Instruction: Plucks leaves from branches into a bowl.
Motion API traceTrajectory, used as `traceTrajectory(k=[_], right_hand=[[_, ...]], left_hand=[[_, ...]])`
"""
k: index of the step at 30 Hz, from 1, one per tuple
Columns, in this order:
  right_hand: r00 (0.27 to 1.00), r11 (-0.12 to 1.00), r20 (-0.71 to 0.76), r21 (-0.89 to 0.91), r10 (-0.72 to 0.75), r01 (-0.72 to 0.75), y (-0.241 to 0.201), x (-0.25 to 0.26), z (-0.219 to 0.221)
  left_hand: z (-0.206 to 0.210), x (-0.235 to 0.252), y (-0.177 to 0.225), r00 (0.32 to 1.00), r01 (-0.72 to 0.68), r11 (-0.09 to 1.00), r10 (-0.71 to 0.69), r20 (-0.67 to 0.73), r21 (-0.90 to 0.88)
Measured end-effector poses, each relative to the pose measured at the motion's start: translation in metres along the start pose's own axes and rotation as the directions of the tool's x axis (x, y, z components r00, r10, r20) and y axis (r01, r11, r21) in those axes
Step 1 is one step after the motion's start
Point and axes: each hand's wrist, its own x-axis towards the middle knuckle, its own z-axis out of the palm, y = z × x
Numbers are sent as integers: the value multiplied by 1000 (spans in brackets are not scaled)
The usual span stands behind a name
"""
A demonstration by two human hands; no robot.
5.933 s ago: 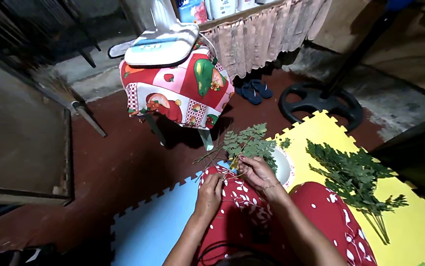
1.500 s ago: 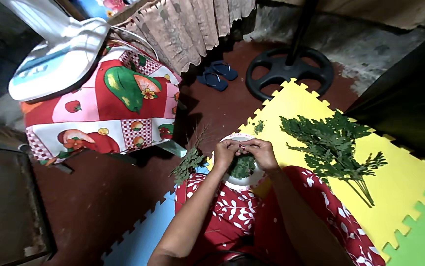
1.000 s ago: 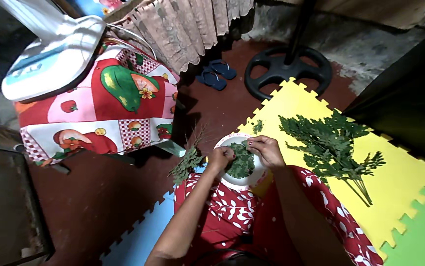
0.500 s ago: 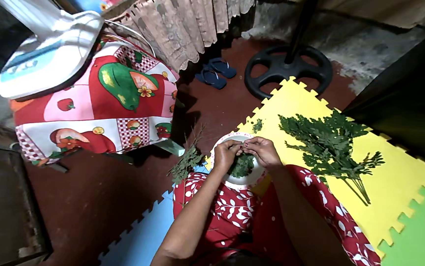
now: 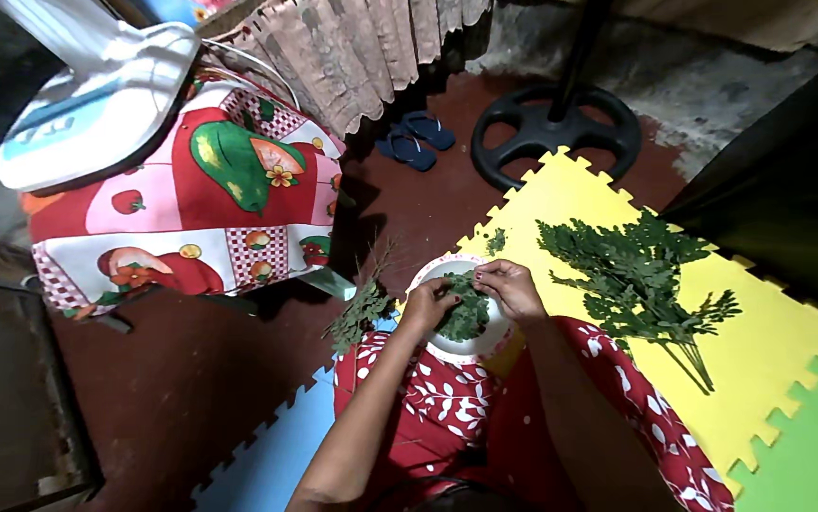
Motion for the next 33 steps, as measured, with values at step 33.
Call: traceTrajectory(k=[33], right_hand=[[965, 962, 250, 233, 80, -141, -13, -5, -5]], left_hand=[[-8, 5, 35, 977, -211, 975, 213, 28, -77]])
